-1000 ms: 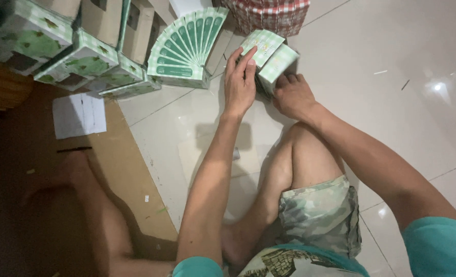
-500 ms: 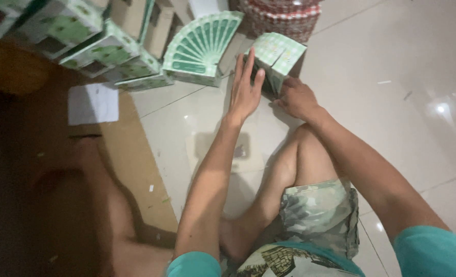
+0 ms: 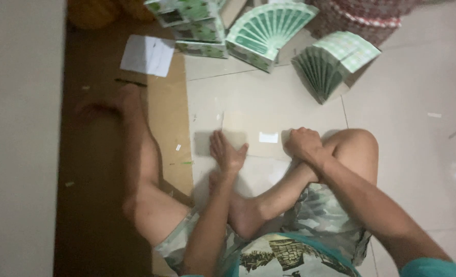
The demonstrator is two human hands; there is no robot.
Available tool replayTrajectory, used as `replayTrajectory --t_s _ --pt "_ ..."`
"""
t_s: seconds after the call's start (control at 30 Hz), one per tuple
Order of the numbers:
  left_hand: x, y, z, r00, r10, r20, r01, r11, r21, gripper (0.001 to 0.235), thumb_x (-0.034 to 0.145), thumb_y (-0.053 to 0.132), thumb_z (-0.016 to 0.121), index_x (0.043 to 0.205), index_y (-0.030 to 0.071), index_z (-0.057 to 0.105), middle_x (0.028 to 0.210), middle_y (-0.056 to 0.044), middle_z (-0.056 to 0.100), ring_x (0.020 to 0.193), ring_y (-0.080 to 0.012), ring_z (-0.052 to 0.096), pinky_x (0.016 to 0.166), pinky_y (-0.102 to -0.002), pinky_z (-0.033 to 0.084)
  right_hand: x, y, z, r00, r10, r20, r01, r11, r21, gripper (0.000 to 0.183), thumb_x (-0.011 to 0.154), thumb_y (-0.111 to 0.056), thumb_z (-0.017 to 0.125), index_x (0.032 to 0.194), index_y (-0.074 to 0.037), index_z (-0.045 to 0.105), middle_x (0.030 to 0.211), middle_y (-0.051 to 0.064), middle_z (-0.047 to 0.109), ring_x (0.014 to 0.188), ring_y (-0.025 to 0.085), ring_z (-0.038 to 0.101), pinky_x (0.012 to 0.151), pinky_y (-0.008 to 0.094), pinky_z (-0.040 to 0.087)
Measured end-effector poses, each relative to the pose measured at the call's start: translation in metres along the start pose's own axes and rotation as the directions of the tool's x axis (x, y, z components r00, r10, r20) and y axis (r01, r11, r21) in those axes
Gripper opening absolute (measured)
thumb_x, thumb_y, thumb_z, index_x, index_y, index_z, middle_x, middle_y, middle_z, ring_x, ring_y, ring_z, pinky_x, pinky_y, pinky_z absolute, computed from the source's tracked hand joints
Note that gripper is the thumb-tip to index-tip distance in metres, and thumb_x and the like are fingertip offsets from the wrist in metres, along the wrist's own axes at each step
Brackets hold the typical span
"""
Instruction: The person sits on the floor and repeatedly assembles small rectangular boxes from flat cardboard pieces. They fold the sides and secure them, then place the finished boxes into a stack nearby. The process is repeated multiple times with identical boxes.
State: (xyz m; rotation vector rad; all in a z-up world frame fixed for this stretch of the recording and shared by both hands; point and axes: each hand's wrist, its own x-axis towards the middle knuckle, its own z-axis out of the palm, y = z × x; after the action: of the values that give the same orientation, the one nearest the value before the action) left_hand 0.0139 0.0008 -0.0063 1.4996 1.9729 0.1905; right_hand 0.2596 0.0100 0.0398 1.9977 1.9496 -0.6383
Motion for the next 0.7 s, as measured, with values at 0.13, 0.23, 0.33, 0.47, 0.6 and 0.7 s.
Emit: replayTrajectory --t_s 0.13,0.23,0.33,0.47,0.6,0.7 --pt "-0.042 0.034 -0.029 0.994 0.101 0.030 -0.103 0.992 0.067 0.094 0.100 0.037 0.066 0.161 -0.007 0.009 0.168 -0.031 0.014 0.159 -0.0401 0.009 0.128 -0.051 0.001 -0.008 0.003 0.025 0.964 -0.157 -0.216 0.128 0.981 -0.144 0.018 0.092 -0.012 0.065 0.081 0.000 0.073 0.061 0.013 0.066 0.062 0.024 0.075 0.056 0.037 0.060" --pt "-0.038 0.025 -0.001 0.941 0.337 -0.033 -0.290 0.853 0.434 0.064 0.107 0.027 0.054 0.157 -0.005 0.031 0.163 -0.027 0.032 0.155 -0.0380 0.025 0.127 -0.051 0.018 -0.021 -0.007 0.032 0.918 -0.186 -0.351 0.101 0.964 -0.247 0.016 0.096 -0.013 0.063 0.089 -0.001 0.070 0.070 0.012 0.068 0.071 0.024 0.076 0.061 0.036 0.061" --pt "-0.037 0.028 0.011 0.908 0.417 -0.051 -0.377 0.862 0.339 0.050 0.109 0.016 0.045 0.152 -0.009 0.038 0.165 -0.029 0.027 0.156 -0.0407 0.021 0.129 -0.049 0.017 -0.022 -0.019 0.031 0.965 -0.173 -0.197 0.153 0.982 -0.113 0.035 0.105 -0.030 0.055 0.120 -0.002 0.069 0.113 0.016 0.073 0.117 0.031 0.070 0.098 0.043 0.057" --pt "-0.015 0.041 -0.007 0.927 0.372 0.041 -0.367 0.882 0.295 0.060 0.106 0.032 0.049 0.153 -0.003 0.039 0.158 -0.028 0.035 0.157 -0.0414 0.020 0.130 -0.049 0.014 -0.022 -0.040 0.024 0.939 -0.260 -0.225 0.265 0.964 -0.010 0.055 0.110 -0.043 0.043 0.128 0.004 0.065 0.123 0.026 0.067 0.127 0.038 0.062 0.112 0.048 0.044" --pt "0.054 0.016 -0.010 0.921 0.340 -0.190 -0.369 0.917 -0.152 0.052 0.092 -0.013 0.058 0.140 0.005 0.052 0.125 -0.017 0.053 0.124 -0.0351 0.057 0.108 -0.046 0.047 -0.006 -0.013 0.025 0.937 -0.077 -0.340 0.295 0.696 0.655 0.027 0.101 -0.009 0.060 0.127 -0.005 0.053 0.124 0.019 0.053 0.122 0.042 0.056 0.102 0.055 0.045" --pt "0.083 -0.004 -0.058 0.956 0.294 0.016 -0.253 0.846 -0.469 0.078 0.084 -0.008 0.066 0.152 0.025 0.045 0.123 -0.011 0.065 0.121 -0.0319 0.064 0.104 -0.048 0.048 -0.009 -0.014 -0.018 0.957 0.017 -0.289 0.231 0.557 0.798 0.065 0.092 0.008 0.059 0.149 -0.010 0.032 0.141 0.029 0.044 0.135 0.054 0.046 0.110 0.068 0.039"
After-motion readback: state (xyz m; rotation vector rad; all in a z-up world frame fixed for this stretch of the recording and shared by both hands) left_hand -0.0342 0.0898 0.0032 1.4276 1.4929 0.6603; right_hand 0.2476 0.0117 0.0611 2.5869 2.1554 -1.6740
